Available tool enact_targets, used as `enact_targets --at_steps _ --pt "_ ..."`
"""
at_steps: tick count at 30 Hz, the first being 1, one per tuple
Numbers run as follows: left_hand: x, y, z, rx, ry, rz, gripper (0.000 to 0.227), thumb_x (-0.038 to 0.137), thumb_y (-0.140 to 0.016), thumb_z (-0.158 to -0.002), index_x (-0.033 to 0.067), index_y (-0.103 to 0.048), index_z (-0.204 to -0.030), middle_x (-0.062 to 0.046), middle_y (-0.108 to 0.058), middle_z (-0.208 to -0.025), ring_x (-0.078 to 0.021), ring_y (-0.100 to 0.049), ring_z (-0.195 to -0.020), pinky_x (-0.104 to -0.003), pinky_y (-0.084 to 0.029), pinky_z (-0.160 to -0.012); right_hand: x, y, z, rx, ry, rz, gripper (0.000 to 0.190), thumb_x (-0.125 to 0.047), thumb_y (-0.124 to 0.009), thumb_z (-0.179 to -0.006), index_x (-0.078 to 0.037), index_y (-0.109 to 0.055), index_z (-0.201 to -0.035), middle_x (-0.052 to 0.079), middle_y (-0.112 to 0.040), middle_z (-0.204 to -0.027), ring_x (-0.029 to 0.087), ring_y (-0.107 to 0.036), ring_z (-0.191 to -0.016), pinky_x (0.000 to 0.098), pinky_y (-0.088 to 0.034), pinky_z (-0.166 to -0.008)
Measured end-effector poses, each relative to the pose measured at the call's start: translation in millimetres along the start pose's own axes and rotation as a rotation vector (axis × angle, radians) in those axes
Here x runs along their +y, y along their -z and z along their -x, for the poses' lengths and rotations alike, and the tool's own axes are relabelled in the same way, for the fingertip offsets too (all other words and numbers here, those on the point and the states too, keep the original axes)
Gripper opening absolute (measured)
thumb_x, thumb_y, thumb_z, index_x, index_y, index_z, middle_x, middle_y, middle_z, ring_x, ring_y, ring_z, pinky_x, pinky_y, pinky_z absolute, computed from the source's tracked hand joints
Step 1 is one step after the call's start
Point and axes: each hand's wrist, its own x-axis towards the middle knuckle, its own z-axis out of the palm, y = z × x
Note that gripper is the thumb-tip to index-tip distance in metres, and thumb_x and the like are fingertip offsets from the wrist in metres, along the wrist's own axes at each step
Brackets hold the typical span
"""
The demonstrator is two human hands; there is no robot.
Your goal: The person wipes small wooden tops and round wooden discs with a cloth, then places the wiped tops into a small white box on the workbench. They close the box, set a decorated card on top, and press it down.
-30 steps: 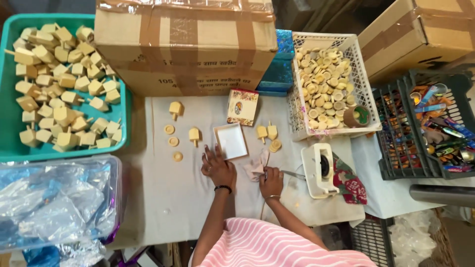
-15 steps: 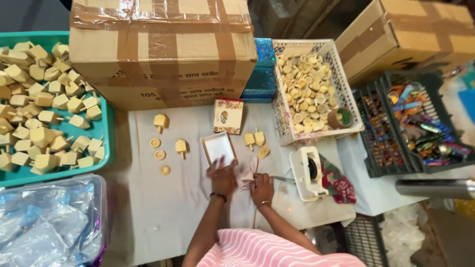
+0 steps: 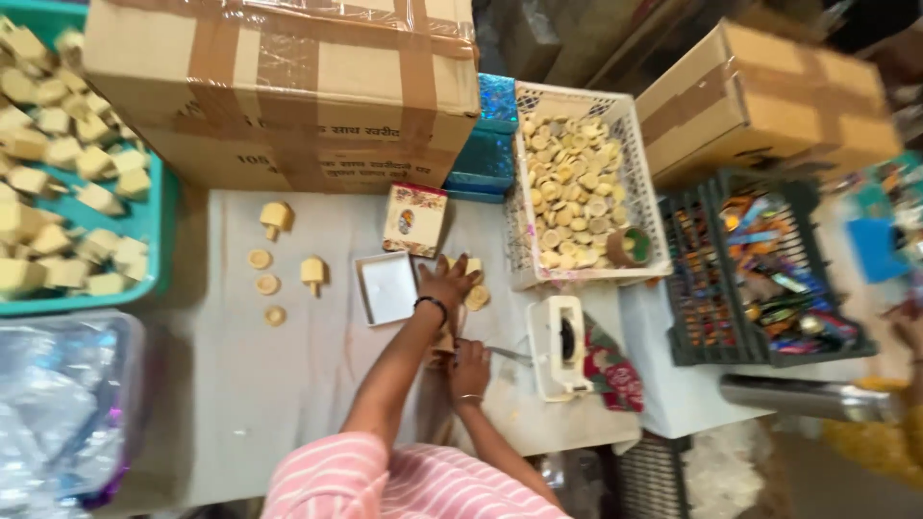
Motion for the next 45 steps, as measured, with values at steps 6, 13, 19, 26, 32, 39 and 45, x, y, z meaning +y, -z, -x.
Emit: enact_targets --at_steps 6,13,19,26,32,39,45 --pt "-24 -69 -79 0.135 -0.008 0.048 0.076 0.019 -0.068 -0.095 0.0401 -0.033 -0.159 -0.006 -0.021 -0.169 -0.0439 -0.017 -0.157 -0.075 -0.030 -0.112 -1 -4 4 0.012 -0.028 0.035 0.030 -0.004 -0.067 -0.079 -0.014 -0.064 -0.107 0.009 -0.059 -0.101 0.033 -0.055 -0.096 0.0450 -0.046 -0.088" --pt "-5 -17 -35 0.012 -0.082 -0.009 0.117 0.027 -0.092 -0.064 0.0430 -0.025 -0.159 -0.001 -0.001 -0.173 -0.0451 -0.013 -0.153 -0.070 -0.029 -0.112 -3 4 -1 -0.032 0.011 0.052 0.029 -0.008 -0.069 -0.078 -0.012 -0.065 -0.106 0.010 -0.059 -0.101 0.035 -0.054 -0.097 0.0450 -0.046 -0.088" --pt "-8 -103 -119 0.267 -0.082 -0.048 0.061 0.010 -0.065 -0.091 0.0326 -0.050 -0.145 -0.010 -0.025 -0.164 -0.0476 -0.028 -0.147 -0.065 -0.049 -0.096 -3 1 -1 -0.054 0.068 0.044 0.031 -0.017 -0.073 -0.080 -0.008 -0.062 -0.107 0.011 -0.058 -0.099 0.035 -0.054 -0.094 0.0495 -0.044 -0.091" --pt "4 -132 -42 0.537 0.015 0.314 0.043 0.015 -0.069 -0.089 0.0229 -0.061 -0.130 -0.012 -0.042 -0.151 -0.0423 -0.048 -0.131 -0.050 -0.060 -0.083 1 -3 4 -0.059 -0.040 0.076 0.026 -0.016 -0.068 -0.083 -0.010 -0.062 -0.108 0.011 -0.058 -0.103 0.037 -0.053 -0.100 0.0460 -0.045 -0.091" --pt "12 -129 82 0.836 -0.081 0.639 0.055 0.013 -0.077 -0.077 0.0207 -0.063 -0.131 -0.019 -0.047 -0.145 -0.0421 -0.050 -0.124 -0.045 -0.054 -0.093 1 -3 2 -0.046 0.000 0.025 0.030 -0.018 -0.070 -0.082 -0.011 -0.063 -0.110 0.011 -0.059 -0.103 0.036 -0.054 -0.098 0.0477 -0.046 -0.089" --pt "-11 -164 148 0.421 0.270 1.782 0.047 0.032 -0.066 -0.092 0.0237 -0.055 -0.137 -0.002 -0.065 -0.119 -0.0157 -0.069 -0.090 -0.032 -0.059 -0.068 8 10 8 0.045 -0.128 -0.403 0.042 -0.016 -0.067 -0.083 -0.005 -0.060 -0.123 0.013 -0.062 -0.115 0.035 -0.057 -0.105 0.0449 -0.047 -0.094" --pt "-15 -185 138 0.294 0.140 1.849 0.058 0.044 -0.061 -0.098 0.0257 -0.052 -0.152 0.000 -0.065 -0.103 -0.0060 -0.060 -0.079 -0.026 -0.056 -0.061 -6 29 15 -0.352 -0.074 -0.809 0.043 -0.024 -0.062 -0.098 -0.006 -0.059 -0.137 0.012 -0.066 -0.127 0.026 -0.061 -0.115 0.0375 -0.048 -0.100"
